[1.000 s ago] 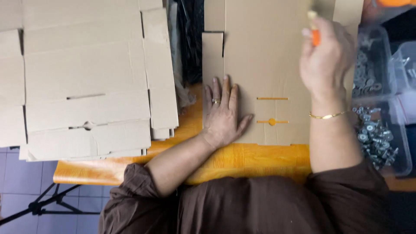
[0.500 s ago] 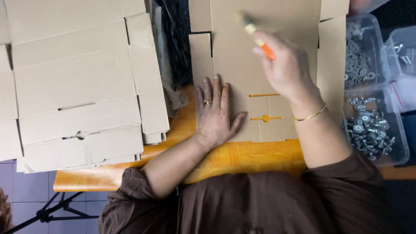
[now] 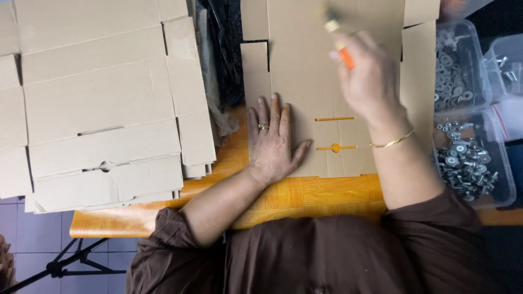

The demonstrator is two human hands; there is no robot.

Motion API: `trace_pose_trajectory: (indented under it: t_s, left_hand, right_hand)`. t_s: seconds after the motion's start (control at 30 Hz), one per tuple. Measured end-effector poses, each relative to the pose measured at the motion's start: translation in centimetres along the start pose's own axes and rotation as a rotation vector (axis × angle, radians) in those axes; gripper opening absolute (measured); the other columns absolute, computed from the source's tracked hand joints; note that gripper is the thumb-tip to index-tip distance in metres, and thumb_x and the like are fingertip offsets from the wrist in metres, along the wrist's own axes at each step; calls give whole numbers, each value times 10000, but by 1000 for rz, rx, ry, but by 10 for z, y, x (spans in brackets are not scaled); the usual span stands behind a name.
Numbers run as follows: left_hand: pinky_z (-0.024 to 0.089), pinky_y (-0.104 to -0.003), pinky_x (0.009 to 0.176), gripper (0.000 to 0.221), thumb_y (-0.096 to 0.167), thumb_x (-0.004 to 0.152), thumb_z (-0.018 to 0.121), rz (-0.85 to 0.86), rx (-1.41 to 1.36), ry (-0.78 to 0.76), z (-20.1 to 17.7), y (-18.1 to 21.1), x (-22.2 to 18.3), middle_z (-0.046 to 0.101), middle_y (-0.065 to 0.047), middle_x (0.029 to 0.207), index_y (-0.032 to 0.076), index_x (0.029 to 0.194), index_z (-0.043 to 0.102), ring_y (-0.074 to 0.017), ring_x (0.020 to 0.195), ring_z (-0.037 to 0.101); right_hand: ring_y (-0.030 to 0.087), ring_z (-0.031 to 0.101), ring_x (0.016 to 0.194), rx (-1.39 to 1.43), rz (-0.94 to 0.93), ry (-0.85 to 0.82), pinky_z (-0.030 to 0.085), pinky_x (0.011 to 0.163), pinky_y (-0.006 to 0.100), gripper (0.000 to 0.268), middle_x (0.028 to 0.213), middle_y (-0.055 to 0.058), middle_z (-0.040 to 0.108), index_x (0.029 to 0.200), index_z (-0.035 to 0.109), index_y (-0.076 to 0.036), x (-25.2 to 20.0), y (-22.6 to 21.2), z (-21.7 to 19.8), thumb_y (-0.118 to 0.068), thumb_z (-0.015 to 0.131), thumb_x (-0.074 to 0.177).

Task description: Apply adhesive to the tabs and surface of a cardboard box template using a small brush.

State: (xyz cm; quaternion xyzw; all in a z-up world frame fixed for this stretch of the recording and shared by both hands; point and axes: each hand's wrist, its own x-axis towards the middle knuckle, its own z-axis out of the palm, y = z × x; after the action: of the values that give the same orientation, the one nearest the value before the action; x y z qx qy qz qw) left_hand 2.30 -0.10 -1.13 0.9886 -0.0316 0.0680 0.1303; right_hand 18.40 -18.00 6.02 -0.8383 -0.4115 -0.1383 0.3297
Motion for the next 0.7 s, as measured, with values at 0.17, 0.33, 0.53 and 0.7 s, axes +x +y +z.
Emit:
trace_pose_trajectory:
  t_s: [0.17, 0.33, 0.53, 0.7]
  left_hand:
    - [84, -719, 1221, 933, 639, 955, 483, 14, -18, -20, -1, -1, -1, 110, -327, 1664, -58, 1555, 322, -593, 1519, 64]
    - [73, -691, 1229, 953, 676, 955, 435, 0, 25, -48, -1, 0, -2, 102, -308, 1673, -44, 1568, 315, -576, 1525, 41]
    - [90, -683, 1229, 956, 696, 942, 463, -1, 44, -9, 1, -2, -3, 137, -296, 1670, -24, 1561, 349, -581, 1517, 70]
    - [85, -694, 1220, 951, 694, 931, 477, -10, 53, -10, -3, 1, -2, 164, -299, 1662, -20, 1548, 360, -582, 1510, 90]
  right_hand:
    - [436, 619, 879, -556, 96, 345, 439, 777, 501, 178, 1047, 217, 712, 1197, 752, -3, -21, 38, -40, -73, 758, 1034]
    - [416, 628, 891, -382, 40, 142, 490, 784, 482, 276, 1036, 215, 661, 1295, 743, 30, -30, 16, -37, -33, 778, 1028]
    - [373, 682, 865, -455, 196, -153, 549, 770, 483, 221, 1070, 182, 727, 1166, 727, 10, -103, -24, -64, -196, 690, 1095]
    - [292, 630, 626, -293, 404, -295, 442, 647, 422, 301, 770, 108, 706, 942, 725, -92, -160, -77, -138, -302, 593, 1112]
